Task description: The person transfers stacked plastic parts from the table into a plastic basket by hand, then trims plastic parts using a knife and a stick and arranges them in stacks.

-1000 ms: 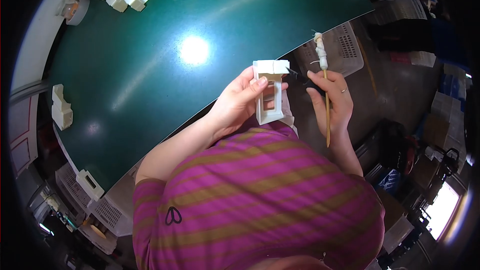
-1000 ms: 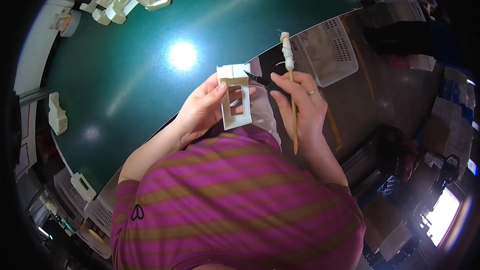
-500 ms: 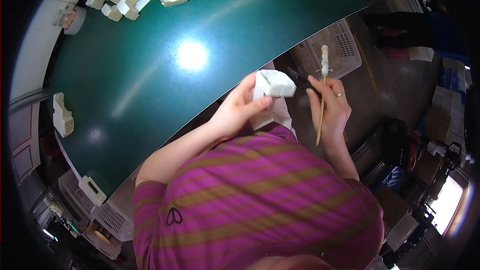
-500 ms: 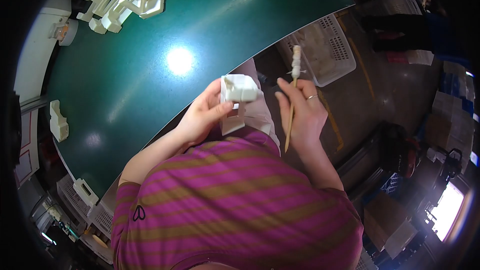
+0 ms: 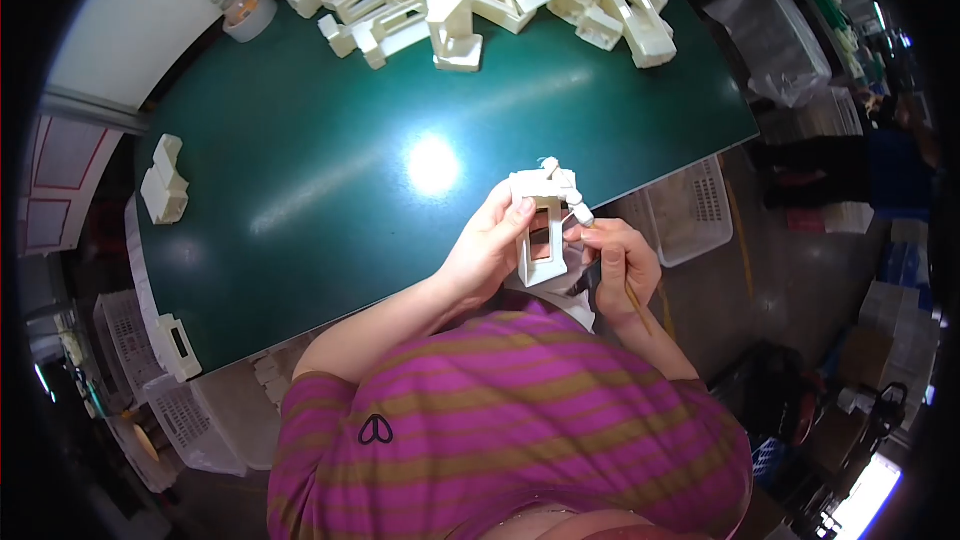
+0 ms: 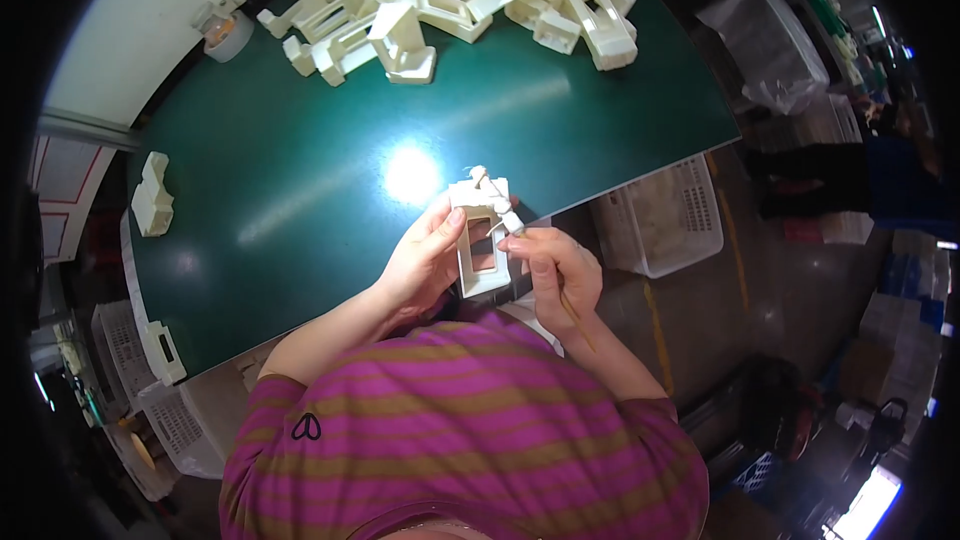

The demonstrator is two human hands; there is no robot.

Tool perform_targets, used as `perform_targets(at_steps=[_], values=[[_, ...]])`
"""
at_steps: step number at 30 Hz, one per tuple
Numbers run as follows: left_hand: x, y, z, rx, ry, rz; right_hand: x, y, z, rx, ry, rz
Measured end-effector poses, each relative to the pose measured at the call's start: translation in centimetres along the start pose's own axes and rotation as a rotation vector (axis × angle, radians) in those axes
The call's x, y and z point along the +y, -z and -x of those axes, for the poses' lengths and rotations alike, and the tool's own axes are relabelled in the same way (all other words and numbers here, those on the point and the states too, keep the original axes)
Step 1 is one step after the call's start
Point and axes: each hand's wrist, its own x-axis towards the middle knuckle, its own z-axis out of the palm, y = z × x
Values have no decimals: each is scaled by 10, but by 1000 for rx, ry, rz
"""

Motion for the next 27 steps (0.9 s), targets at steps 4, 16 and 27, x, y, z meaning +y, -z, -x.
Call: perform_targets(at_steps=[4, 16, 27], values=[[13, 8, 10, -148, -276, -132, 15, 0, -17, 98, -355, -120], [53, 36, 26, -140, -308, -217, 5, -19, -66, 9, -498, -915], [85, 48, 43, -142, -320, -477, -3, -44, -83, -40, -492, -915]])
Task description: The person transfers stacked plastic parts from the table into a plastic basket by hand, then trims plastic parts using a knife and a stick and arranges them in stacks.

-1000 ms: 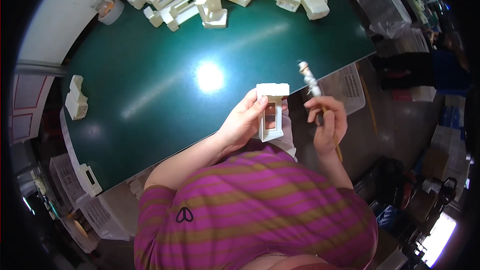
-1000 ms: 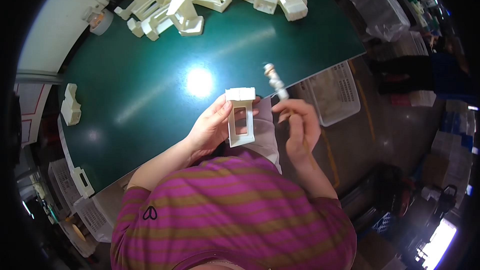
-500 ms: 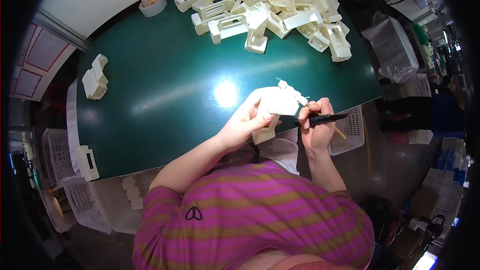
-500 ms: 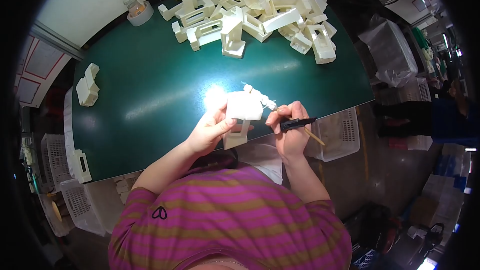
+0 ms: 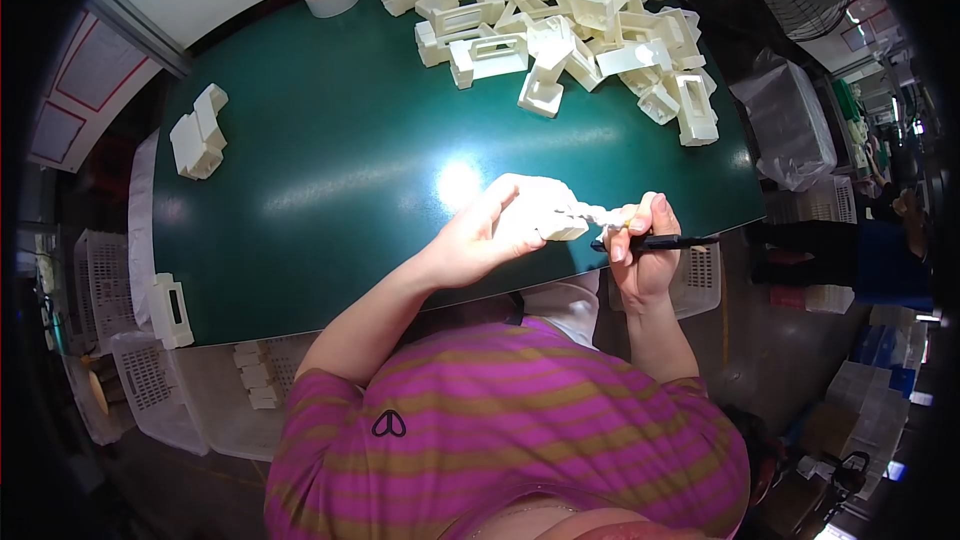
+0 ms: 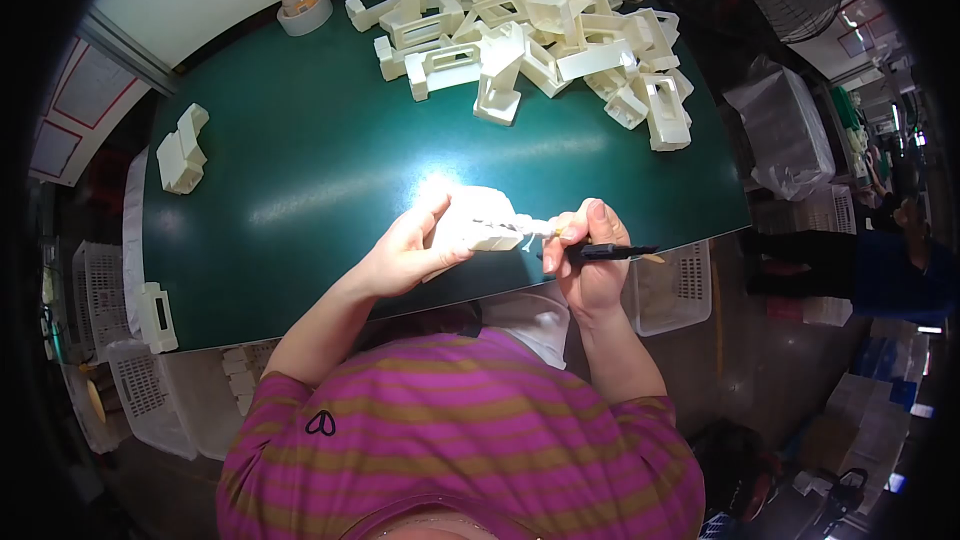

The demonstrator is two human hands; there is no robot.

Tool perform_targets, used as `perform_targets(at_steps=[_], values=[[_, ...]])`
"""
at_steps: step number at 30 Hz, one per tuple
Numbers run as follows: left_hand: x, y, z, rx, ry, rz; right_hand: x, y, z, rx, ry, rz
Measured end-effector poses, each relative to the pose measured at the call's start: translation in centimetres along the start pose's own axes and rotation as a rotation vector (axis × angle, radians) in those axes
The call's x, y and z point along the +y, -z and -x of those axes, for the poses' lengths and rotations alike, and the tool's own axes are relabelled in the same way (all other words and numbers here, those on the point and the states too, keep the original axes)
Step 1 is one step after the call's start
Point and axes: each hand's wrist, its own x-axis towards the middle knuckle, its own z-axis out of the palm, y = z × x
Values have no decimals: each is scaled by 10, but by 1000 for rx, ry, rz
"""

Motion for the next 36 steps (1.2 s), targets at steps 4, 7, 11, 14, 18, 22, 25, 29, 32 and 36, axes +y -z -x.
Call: perform_targets(at_steps=[4, 7, 11, 14, 18, 22, 25, 29, 32, 36], values=[[2, -7, 0, -26, -53, -214, 6, -12, -6, 53, 44, 188], [-7, -6, 1, 51, -145, -391, 7, -14, -10, 79, 58, 203], [-9, -7, 5, 89, -181, -383, 12, -1, -14, 157, 27, 305], [14, -11, 10, 267, -196, -401, 27, 11, -10, 205, 113, 367], [-4, 0, 2, 307, -253, -370, 17, -38, 19, -1, 306, 422], [-8, 3, 10, 300, -219, -265, 21, -4, 5, 44, 230, 392], [5, 26, 20, 352, -183, -94, 23, 2, -1, 148, 313, 274], [75, 84, 43, 542, -9, -1168, 19, 11, -1, 166, 283, 235], [78, 113, 59, 473, 104, -1677, 28, 6, -1, 145, 212, 260], [76, 118, 81, 440, 159, -1852, 31, 11, 2, 144, 234, 302]])
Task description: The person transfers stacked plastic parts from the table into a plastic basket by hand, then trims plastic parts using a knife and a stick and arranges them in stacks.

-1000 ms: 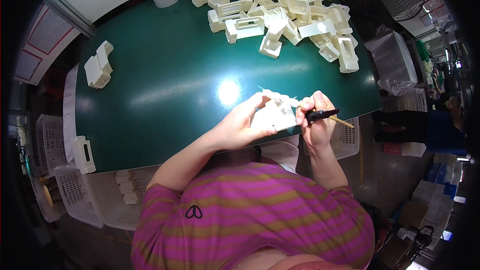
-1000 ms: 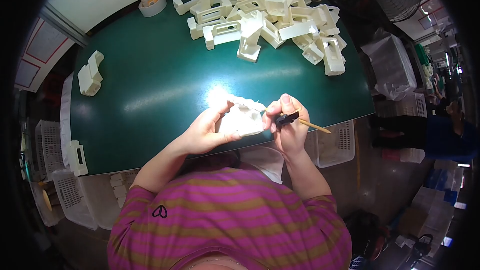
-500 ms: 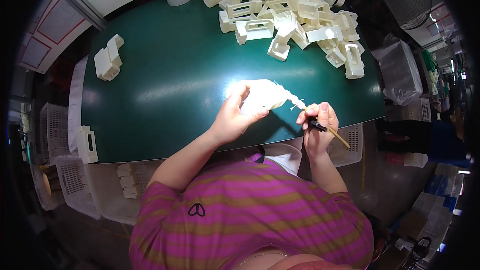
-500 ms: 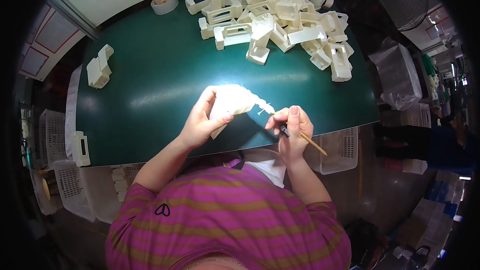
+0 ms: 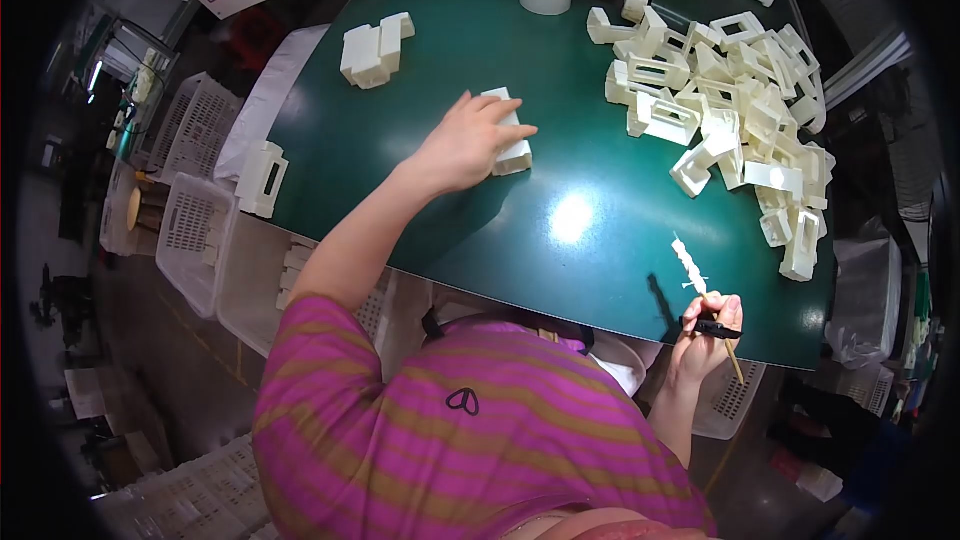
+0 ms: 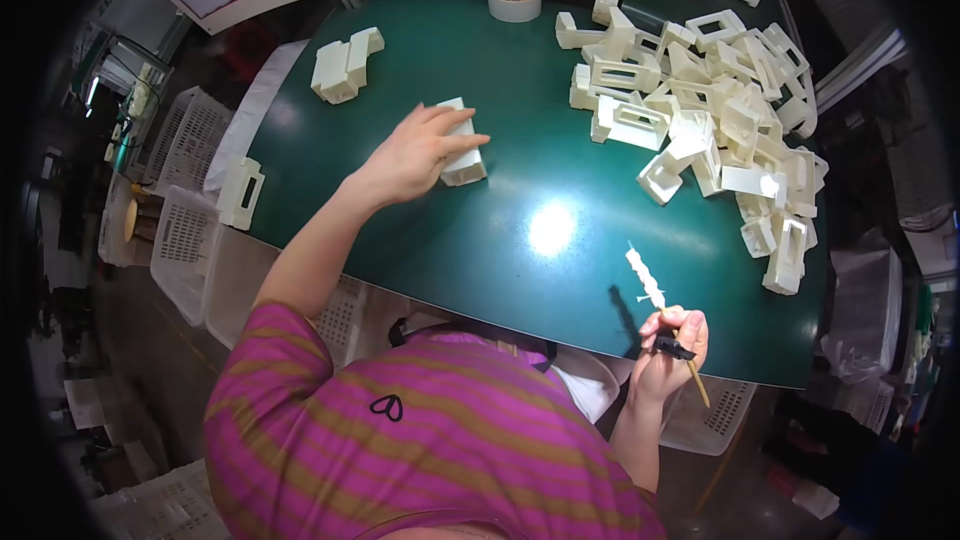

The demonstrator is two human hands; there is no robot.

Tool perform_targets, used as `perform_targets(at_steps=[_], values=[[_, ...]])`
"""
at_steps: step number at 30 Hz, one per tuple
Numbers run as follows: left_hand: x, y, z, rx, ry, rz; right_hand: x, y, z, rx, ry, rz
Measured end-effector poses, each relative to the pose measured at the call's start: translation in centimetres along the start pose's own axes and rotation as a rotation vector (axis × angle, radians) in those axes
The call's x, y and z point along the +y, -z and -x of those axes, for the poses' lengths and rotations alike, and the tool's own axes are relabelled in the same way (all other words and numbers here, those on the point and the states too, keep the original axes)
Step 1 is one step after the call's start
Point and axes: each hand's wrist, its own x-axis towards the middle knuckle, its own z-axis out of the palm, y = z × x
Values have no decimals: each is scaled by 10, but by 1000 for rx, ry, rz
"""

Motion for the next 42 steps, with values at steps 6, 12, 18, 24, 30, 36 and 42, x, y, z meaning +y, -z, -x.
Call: perform_targets(at_steps=[6, 12, 18, 24, 30, 36, 42], values=[[-30, -34, 14, 246, 74, 134, -5, 10, 2, 16, -25, 30], [-132, -41, -17, 246, 249, -83, -2, -3, 4, -18, -75, 35], [-190, -41, -33, 244, 347, -185, 1, -3, 10, -31, -99, 53], [-135, -44, -72, 513, 220, 184, 5, 4, 12, -22, -141, 40], [32, -72, -145, 593, 53, 435, -4, -12, 13, -81, -131, 51], [84, -101, -164, 483, 106, 414, -14, 8, 27, -78, -56, 148], [59, -102, -138, 425, 83, 717, -18, 28, 33, -50, -71, 164]])
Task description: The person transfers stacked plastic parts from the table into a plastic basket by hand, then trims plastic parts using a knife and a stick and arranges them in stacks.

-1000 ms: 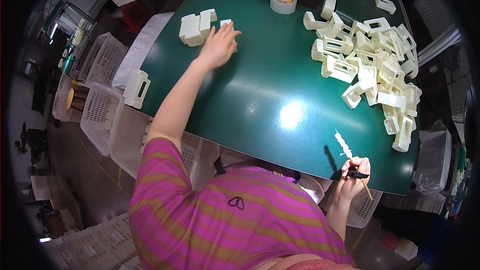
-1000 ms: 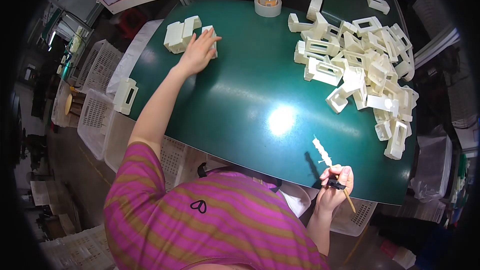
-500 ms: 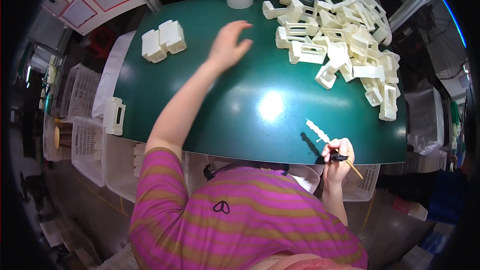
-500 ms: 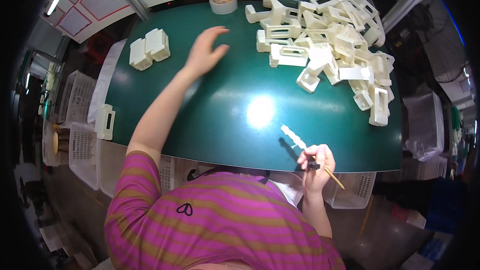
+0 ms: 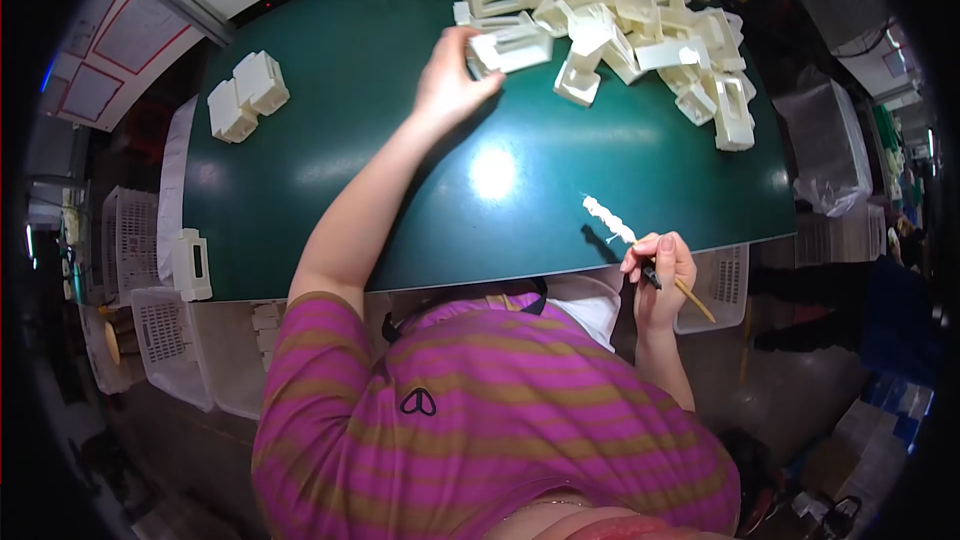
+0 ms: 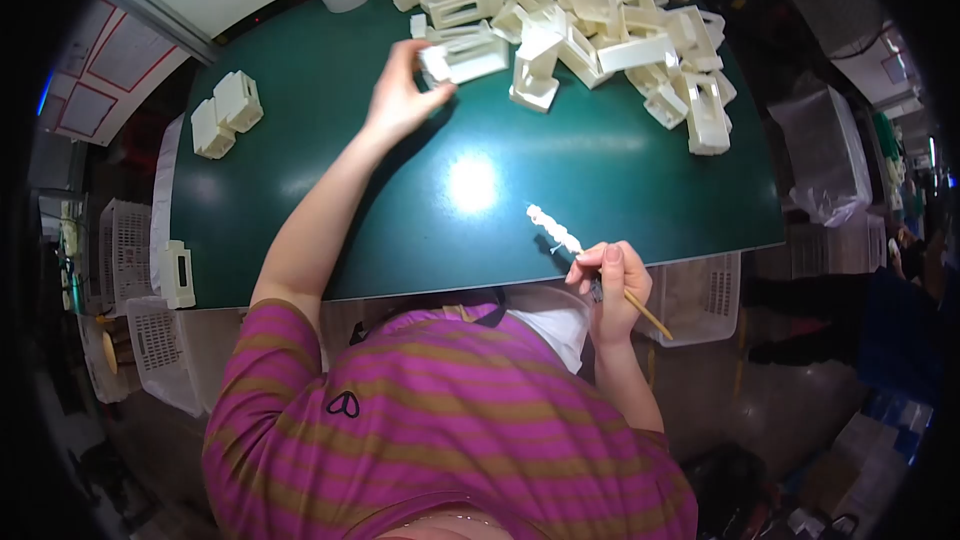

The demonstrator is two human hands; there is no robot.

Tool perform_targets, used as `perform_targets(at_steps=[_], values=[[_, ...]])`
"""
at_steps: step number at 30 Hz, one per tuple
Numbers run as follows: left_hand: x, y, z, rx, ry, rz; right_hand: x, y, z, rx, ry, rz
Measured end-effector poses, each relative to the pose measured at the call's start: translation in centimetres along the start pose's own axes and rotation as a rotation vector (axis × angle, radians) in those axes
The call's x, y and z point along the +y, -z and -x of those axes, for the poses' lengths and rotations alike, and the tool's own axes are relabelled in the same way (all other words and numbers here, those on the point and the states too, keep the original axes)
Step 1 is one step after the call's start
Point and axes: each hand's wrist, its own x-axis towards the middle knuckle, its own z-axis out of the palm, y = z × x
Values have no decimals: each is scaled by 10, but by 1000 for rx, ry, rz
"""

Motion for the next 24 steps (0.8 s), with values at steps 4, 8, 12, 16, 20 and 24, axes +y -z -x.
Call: perform_targets(at_steps=[4, 8, 12, 16, 20, 24], values=[[33, 56, 41, 60, 271, 877, -3, 29, 7, 99, 35, 59], [61, 44, 97, -432, 694, 1690, -1, 40, 5, 176, 18, 11], [131, -9, 130, -576, 998, 1646, -12, 49, 9, 111, 13, 222], [148, -39, 147, -818, 1020, 1737, -25, 59, 29, 90, -11, 557], [157, -50, 154, -902, 1120, 1789, -42, 57, 47, 137, 33, 958], [158, -57, 156, -954, 1216, 1885, -40, 60, 56, 200, 94, 1021]])
